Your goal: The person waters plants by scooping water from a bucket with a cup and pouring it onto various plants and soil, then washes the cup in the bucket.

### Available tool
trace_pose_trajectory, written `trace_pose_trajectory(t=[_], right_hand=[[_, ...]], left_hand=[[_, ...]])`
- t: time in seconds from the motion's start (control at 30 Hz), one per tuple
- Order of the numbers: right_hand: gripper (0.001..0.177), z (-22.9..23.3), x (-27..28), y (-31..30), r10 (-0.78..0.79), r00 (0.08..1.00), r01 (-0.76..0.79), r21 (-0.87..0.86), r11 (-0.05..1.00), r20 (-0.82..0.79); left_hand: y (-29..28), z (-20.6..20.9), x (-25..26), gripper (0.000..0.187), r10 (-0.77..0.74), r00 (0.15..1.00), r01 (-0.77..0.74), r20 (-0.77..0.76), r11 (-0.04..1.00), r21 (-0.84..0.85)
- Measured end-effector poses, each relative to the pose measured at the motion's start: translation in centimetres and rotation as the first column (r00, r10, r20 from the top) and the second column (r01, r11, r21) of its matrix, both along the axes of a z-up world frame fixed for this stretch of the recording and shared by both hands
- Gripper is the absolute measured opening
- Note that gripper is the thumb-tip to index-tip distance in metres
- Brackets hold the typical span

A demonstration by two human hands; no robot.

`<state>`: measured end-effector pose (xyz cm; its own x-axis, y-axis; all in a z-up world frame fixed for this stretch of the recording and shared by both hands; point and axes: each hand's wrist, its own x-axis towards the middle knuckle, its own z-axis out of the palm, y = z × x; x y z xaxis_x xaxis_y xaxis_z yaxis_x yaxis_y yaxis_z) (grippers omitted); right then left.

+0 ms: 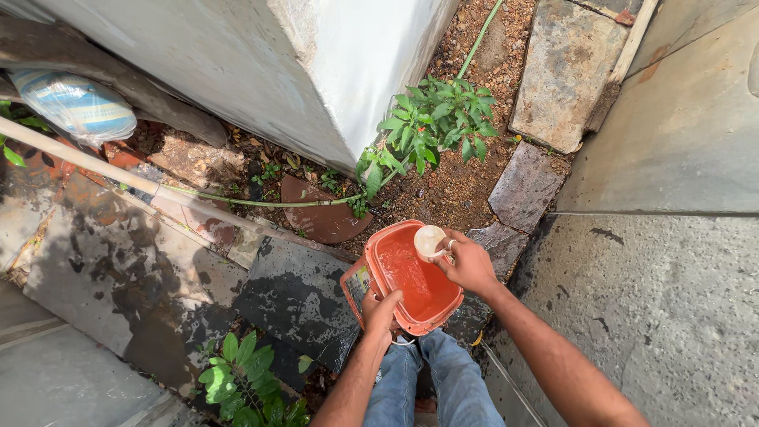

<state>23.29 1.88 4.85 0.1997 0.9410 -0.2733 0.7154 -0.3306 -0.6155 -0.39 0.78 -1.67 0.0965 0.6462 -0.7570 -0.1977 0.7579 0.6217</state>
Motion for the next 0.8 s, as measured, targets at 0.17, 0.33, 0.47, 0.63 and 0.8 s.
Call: trace_pose_trajectory(t=[0.17,0.33,0.47,0.63,0.8], right_hand=[[0.036,2.7,4.8,5.5,0.068,0.972,-0.044,-0.112,0.993,0.224],[0.037,4.7,9.2,10.5,0.114,0.911,-0.08,-0.102,0.992,0.397],[0.034,7.1,12.5,12.7,0.027,0.896,-0.033,0.007,0.999,0.444],[0.029,8.1,16.7,12.3,-0.162,0.946,0.099,0.226,0.969,0.28],[0.029,6.0,22.2,8.6,-0.19,0.964,0.132,0.289,0.948,0.185]], left_hand=[[1.8,1.6,0.6,0.042,0.04,0.997,-0.051,-0.07,0.986,-0.16],[3.0,2.4,1.5,0.046,0.019,0.995,-0.039,-0.098,0.978,-0.203],[3.3,1.6,2.5,0.048,-0.047,0.984,-0.002,-0.174,0.963,-0.27],[3.6,0.9,4.6,0.051,-0.041,0.988,0.003,-0.15,0.969,-0.246],[4.2,0.5,7.6,0.053,-0.06,0.989,0.019,-0.134,0.956,-0.292]])
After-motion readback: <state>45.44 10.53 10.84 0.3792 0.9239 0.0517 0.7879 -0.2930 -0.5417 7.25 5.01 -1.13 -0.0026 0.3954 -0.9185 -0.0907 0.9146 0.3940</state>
